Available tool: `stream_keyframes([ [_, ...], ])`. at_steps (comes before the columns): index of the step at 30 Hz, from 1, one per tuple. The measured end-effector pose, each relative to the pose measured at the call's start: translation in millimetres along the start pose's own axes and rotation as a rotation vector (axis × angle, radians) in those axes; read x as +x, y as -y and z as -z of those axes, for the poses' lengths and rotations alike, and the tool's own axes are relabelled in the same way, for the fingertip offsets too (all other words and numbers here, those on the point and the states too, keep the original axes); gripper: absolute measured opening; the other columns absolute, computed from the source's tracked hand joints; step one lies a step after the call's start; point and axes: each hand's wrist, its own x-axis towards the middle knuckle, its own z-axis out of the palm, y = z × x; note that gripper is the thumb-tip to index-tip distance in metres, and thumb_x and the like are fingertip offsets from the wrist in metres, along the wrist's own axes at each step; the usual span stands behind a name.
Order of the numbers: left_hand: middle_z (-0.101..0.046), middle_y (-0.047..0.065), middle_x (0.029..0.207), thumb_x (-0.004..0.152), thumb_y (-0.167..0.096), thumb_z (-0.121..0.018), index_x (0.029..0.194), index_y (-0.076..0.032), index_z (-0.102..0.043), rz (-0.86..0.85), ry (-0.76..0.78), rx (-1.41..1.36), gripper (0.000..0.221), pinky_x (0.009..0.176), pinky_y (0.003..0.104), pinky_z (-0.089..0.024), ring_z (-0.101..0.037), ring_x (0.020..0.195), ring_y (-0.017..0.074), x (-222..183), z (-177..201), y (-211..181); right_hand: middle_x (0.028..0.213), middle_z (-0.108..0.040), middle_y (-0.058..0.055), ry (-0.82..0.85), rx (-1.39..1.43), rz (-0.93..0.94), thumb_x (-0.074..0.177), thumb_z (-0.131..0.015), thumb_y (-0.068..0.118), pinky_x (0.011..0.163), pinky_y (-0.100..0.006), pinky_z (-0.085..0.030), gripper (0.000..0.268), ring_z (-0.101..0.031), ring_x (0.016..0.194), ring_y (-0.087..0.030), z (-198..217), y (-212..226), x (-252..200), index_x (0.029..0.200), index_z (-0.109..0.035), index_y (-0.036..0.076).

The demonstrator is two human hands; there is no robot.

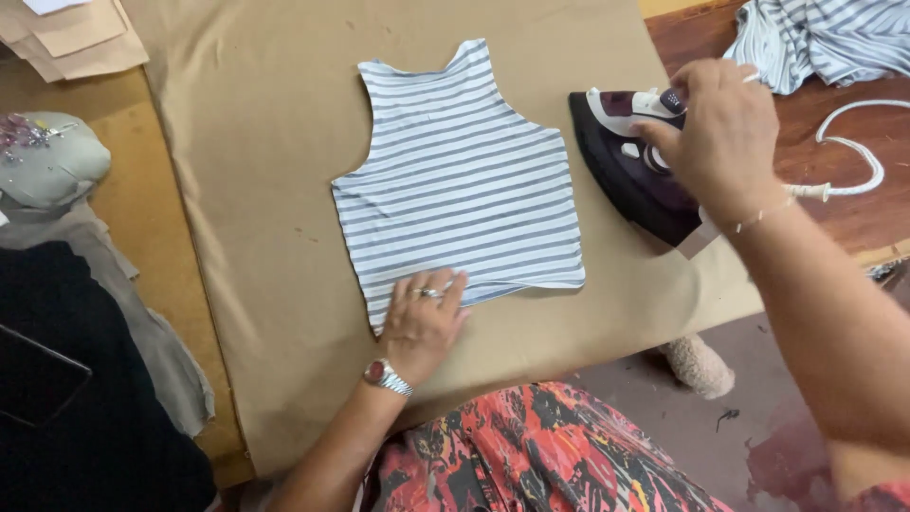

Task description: Ironing a small striped sleeveless garment on a workbench.

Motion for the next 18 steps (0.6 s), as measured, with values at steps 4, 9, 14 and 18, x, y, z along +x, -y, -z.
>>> stream_keyframes([
  [4,-0.062,0.007,0.094,0.09,-0.022,-0.075,0.11,-0.007,-0.07,-0.003,0.205,-0.199,0.026,0.079,0.04,-0.046,-0.062,0.091,0.0269,34,-71,-3,0.071,-0.072,-0.013,0.335,0.224,-0.134,0.087,-0.075,0.045,0.066,-0.048,-0.053,0.034,-0.071,0.075,-0.038,31,99,-99,0.082,-0.07,0.012],
  [9,-0.066,0.0,0.085,0.094,-0.021,-0.073,0.097,-0.017,-0.073,0.235,0.082,-0.495,0.006,0.067,0.034,-0.056,-0.071,0.08,0.0233,78,-32,-1,0.102,-0.078,-0.01,0.648,0.494,-0.438,0.078,-0.082,0.053,0.086,-0.05,-0.057,0.062,-0.074,0.103,-0.036,-19,134,-153,0.119,-0.061,0.012],
  [14,-0.071,0.003,0.084,0.092,-0.011,-0.075,0.097,-0.014,-0.073,0.246,-0.164,-0.766,0.006,0.064,0.028,-0.061,-0.074,0.076,0.0221,115,34,-3,0.095,-0.075,-0.005,0.313,0.949,-0.593,0.081,-0.084,0.04,0.072,-0.039,-0.058,0.053,-0.075,0.075,-0.02,-72,175,-126,0.121,-0.065,0.012],
  [18,-0.071,0.006,0.08,0.094,-0.017,-0.076,0.096,-0.011,-0.074,0.314,-0.472,-0.772,0.007,0.058,0.028,-0.059,-0.071,0.07,0.0182,124,100,17,0.122,-0.059,-0.013,0.236,0.929,-0.504,0.085,-0.077,0.048,0.092,-0.046,-0.057,0.058,-0.07,0.108,-0.034,-62,193,-93,0.126,-0.059,0.01],
])
